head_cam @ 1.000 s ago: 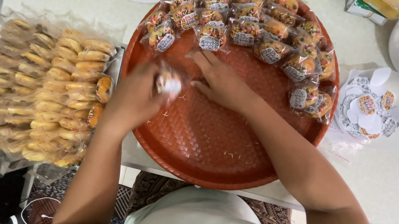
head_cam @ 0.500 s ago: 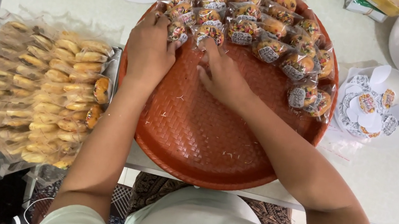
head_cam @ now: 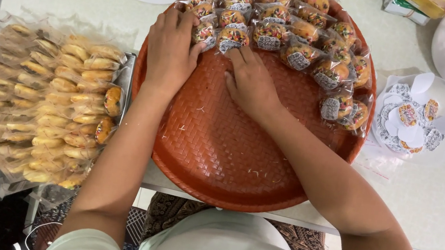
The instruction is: Arranging individually wrapped baked goods in a tray and applying labels to each package.
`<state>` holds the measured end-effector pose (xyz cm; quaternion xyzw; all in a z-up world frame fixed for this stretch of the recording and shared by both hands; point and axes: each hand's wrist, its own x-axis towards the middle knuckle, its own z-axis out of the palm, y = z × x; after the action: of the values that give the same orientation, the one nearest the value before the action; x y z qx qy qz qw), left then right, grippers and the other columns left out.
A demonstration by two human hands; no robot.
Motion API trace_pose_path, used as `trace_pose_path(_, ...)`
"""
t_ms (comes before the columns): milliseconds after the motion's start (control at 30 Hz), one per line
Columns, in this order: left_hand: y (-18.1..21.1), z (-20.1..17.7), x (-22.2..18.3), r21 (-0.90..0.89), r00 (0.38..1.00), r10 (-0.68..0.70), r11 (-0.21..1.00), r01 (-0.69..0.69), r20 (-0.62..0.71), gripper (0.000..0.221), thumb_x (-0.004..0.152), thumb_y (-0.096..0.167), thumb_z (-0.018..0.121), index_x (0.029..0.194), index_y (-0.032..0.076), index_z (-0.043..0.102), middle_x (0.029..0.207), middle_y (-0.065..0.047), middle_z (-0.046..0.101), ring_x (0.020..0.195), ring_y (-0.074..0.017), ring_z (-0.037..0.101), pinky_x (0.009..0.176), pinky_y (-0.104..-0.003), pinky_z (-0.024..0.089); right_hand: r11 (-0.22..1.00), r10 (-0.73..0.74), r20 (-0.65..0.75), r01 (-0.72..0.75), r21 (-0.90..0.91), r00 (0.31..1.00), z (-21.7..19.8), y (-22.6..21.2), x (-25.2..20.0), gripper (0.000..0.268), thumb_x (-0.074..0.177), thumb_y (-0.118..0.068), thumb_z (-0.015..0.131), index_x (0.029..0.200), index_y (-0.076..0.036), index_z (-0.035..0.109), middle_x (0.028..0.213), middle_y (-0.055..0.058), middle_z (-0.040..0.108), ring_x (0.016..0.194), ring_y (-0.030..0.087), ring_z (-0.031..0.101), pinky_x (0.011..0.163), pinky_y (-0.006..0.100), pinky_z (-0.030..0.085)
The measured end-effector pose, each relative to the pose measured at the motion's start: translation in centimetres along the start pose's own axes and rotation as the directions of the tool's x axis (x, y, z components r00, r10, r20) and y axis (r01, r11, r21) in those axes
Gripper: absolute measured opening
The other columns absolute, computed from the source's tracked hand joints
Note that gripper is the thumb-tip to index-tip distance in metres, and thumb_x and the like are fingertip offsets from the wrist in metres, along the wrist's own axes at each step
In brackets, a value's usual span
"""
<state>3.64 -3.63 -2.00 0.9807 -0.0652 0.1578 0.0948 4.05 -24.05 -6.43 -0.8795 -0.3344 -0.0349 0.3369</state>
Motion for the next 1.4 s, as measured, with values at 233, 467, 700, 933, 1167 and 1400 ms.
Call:
trace_pose_path(233,0.1,-0.6,0.0,0.053,0.999,-0.016,0.999,0.013,0.044,0.045,0.086,0.029,0.086,0.119,0.013,0.06,0.116,-0.012,0.056,0.106,-0.0336,0.052,0.082,-0.046,0.046,0.999,0.002,0.025,0.0,-0.05,1.0,0.1,0.4,0.0,0.028,0.095,-0.005,0.064,0.121,-0.002,0.055,0.111,0.019,0.055,0.096,0.037,0.057,0.08,0.049,0.052)
trace_pose_path(467,1.7,-2.9,-0.4,-0.007,0.998,-0.048,0.999,0.048,0.052,0.049,0.086,0.026,0.086,0.124,0.011,0.059,0.122,-0.014,0.054,0.112,-0.0361,0.05,0.086,-0.049,0.045,0.996,-0.026,0.009,0.026,-0.082,1.0,0.1,0.4,-0.1,0.011,0.095,-0.004,0.064,0.105,-0.004,0.06,0.103,0.015,0.056,0.088,0.034,0.057,0.072,0.047,0.051)
trace_pose_path(700,2.6,-0.9,-1.7,-0.153,0.999,-0.041,0.988,0.039,-0.014,0.032,0.098,0.022,0.072,0.126,0.012,0.059,0.122,-0.015,0.056,0.115,-0.0368,0.052,0.091,-0.051,0.046,0.998,-0.033,0.033,0.035,-0.056,0.999,-0.6,0.2,0.0,0.011,0.092,0.001,0.065,0.1,-0.003,0.06,0.097,0.015,0.058,0.085,0.034,0.059,0.063,0.047,0.053)
trace_pose_path(933,3.1,-0.7,-1.4,-0.233,0.998,-0.05,0.972,0.041,-0.033,0.025,0.097,0.019,0.071,0.119,0.014,0.059,0.118,-0.013,0.055,0.11,-0.0378,0.054,0.087,-0.053,0.048,0.987,-0.141,0.061,0.145,-0.074,0.988,-1.2,1.4,0.0,0.005,0.094,0.001,0.064,0.098,-0.001,0.062,0.094,0.015,0.06,0.084,0.034,0.061,0.066,0.046,0.053)
trace_pose_path(1167,4.0,-0.4,-1.1,-0.273,0.997,-0.053,0.961,0.036,-0.055,0.023,0.097,0.018,0.07,0.117,0.014,0.059,0.122,-0.013,0.055,0.112,-0.0366,0.055,0.089,-0.052,0.048,0.957,-0.223,0.09,0.235,-0.168,0.971,-1.7,2.4,-0.4,0.006,0.095,-0.001,0.066,0.1,-0.001,0.062,0.094,0.014,0.058,0.082,0.035,0.06,0.059,0.046,0.051)
trace_pose_path(1400,4.9,-0.1,-0.5,-0.326,0.996,-0.078,0.943,0.061,-0.039,0.022,0.098,0.019,0.07,0.117,0.015,0.06,0.123,-0.011,0.056,0.115,-0.0363,0.054,0.095,-0.054,0.049,0.946,-0.241,0.102,0.257,-0.195,0.965,-2.7,3.4,-0.5,0.007,0.096,-0.003,0.067,0.103,-0.004,0.066,0.095,0.012,0.06,0.082,0.032,0.062,0.057,0.045,0.052)
